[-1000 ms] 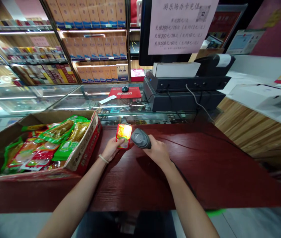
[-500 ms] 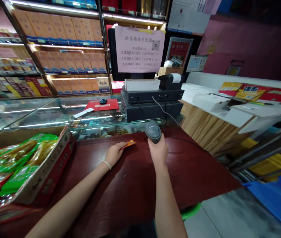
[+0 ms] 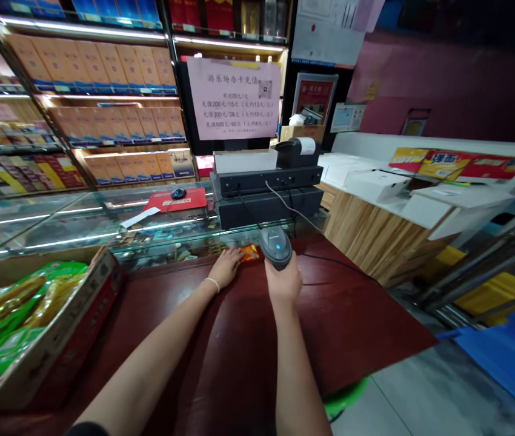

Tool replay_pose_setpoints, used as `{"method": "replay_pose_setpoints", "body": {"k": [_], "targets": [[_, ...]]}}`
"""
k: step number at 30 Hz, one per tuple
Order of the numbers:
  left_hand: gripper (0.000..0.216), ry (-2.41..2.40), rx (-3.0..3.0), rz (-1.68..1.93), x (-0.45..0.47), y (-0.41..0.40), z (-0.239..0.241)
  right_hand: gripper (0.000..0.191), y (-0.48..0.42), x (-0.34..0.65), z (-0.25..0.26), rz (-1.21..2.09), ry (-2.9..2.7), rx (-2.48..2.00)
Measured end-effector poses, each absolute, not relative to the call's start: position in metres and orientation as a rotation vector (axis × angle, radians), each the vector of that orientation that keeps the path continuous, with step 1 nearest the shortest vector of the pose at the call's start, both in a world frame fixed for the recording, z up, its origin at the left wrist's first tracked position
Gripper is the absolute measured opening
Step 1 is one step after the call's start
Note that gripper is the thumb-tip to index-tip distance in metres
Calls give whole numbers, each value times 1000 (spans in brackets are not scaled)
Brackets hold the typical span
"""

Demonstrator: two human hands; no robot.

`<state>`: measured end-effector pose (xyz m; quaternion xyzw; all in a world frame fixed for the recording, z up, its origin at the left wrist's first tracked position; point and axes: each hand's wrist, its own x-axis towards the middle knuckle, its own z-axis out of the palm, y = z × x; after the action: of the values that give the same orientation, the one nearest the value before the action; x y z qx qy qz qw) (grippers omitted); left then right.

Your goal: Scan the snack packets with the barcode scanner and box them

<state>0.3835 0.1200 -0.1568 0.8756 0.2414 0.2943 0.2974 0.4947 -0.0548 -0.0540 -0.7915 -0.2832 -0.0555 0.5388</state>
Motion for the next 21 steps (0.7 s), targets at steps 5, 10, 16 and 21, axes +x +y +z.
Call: {"method": "replay_pose_setpoints", "body": {"k": [5, 10, 16, 21], "targets": [[42, 654, 2148, 933, 364, 95, -142, 46, -54, 483, -56, -186, -785, -1891], [40, 768, 2023, 1171, 309, 63, -93, 53, -47, 465, -65, -212, -882, -1928], [37, 852, 2001, 1289, 193, 29, -21, 48, -34, 420, -77, -133, -1137, -1819], [30, 1218, 2254, 1228, 78, 31, 18, 38, -21, 374, -66, -119, -1389, -1723]]}}
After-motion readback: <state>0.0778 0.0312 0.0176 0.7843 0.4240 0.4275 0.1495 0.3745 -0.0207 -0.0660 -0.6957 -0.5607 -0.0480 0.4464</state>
